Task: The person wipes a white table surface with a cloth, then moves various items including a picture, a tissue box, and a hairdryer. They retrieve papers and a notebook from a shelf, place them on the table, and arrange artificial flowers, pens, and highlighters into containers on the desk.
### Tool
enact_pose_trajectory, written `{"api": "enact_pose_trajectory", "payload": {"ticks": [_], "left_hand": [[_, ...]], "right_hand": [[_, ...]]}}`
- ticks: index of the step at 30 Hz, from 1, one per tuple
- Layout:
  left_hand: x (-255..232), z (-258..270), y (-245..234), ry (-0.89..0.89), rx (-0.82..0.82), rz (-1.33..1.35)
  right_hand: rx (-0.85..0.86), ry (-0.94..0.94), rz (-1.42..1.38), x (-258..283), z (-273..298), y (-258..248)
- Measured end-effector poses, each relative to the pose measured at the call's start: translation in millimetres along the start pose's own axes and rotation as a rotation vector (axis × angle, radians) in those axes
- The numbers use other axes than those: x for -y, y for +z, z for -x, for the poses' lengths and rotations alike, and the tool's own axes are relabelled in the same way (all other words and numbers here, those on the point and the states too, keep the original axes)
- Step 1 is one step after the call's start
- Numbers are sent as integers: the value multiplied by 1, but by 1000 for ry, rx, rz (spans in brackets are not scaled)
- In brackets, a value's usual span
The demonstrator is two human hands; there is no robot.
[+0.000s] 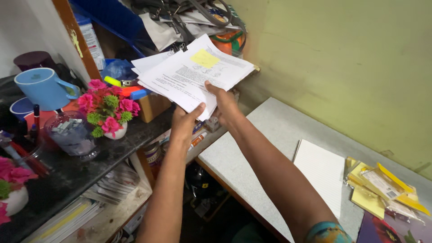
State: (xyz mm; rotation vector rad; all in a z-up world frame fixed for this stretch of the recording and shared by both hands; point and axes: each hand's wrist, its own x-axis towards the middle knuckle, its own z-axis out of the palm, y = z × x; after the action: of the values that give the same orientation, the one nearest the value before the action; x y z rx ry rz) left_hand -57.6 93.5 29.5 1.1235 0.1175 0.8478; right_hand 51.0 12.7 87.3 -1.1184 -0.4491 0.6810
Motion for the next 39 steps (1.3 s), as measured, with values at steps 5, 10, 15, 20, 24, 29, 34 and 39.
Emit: {"api": "enact_pose_trajectory", "payload": {"ticks": [5, 10, 15, 20, 24, 29, 34, 39], "left_hand": [[-16, -6, -16, -70, -172, 166], [-28, -36, -39, -13, -250, 237], [-26, -52, -43, -60, -244, 173], [-26, -52, -42, -36, -261, 118], [-5, -59, -45, 260, -317, -57], [-22, -35, -22, 352, -488, -183], [-75, 17, 7, 96, -146, 176], [-61, 48, 40, -179, 256, -91]], "right_hand": [[-173, -30, -22, -3, -25, 7], [-189, -74, -103, -11, -50, 2], [-129, -5, -131, -16, -60, -7], [-140, 26, -14, -3, -56, -9], [-284, -110, -53, 11, -40, 1], [-97, -177, -238, 29, -20, -29], [-9, -271, -100, 56, 49, -94], [-323, -210, 401, 63, 162, -157]]}}
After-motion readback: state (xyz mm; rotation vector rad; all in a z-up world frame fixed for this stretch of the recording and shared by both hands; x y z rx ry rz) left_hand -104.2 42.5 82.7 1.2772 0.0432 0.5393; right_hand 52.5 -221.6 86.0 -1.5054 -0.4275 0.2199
